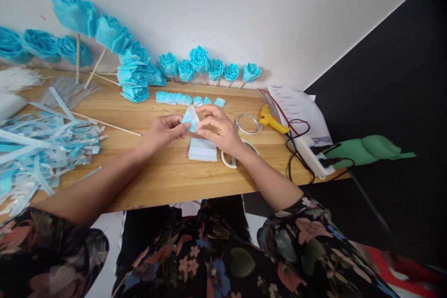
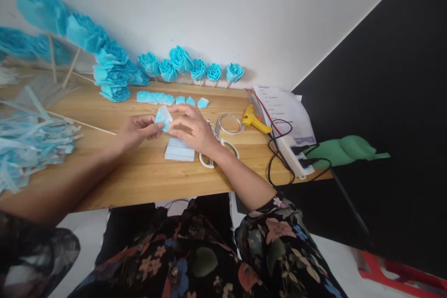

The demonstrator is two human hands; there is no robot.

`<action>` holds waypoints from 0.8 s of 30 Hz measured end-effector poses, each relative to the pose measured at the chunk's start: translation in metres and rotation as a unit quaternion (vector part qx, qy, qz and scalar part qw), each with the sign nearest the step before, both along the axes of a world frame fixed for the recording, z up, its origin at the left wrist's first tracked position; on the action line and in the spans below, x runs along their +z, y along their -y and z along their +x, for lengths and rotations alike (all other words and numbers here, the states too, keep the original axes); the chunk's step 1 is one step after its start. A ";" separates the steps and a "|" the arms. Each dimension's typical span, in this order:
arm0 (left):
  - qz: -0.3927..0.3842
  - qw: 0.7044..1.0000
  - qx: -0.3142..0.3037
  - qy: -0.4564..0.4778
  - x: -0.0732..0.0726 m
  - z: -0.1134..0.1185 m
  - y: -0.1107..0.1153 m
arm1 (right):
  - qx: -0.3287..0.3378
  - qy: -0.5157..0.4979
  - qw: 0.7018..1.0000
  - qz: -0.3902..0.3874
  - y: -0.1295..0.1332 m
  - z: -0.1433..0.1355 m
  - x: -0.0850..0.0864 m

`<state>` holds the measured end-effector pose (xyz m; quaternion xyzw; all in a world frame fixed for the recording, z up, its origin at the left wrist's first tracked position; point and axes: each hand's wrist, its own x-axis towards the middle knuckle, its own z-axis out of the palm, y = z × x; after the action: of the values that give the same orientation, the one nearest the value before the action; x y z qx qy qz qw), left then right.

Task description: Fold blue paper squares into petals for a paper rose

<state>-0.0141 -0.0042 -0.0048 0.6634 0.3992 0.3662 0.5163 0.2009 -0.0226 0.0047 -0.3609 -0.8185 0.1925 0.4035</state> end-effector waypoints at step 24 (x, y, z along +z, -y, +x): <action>0.025 0.999 0.008 -0.025 0.012 0.003 0.007 | 0.004 -0.163 0.963 -0.215 0.003 -0.003 -0.010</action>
<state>-0.0107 -0.0112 0.0068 0.6815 0.4082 0.3638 0.4864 0.1982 -0.0254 -0.0050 -0.3993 -0.6824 0.4220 0.4436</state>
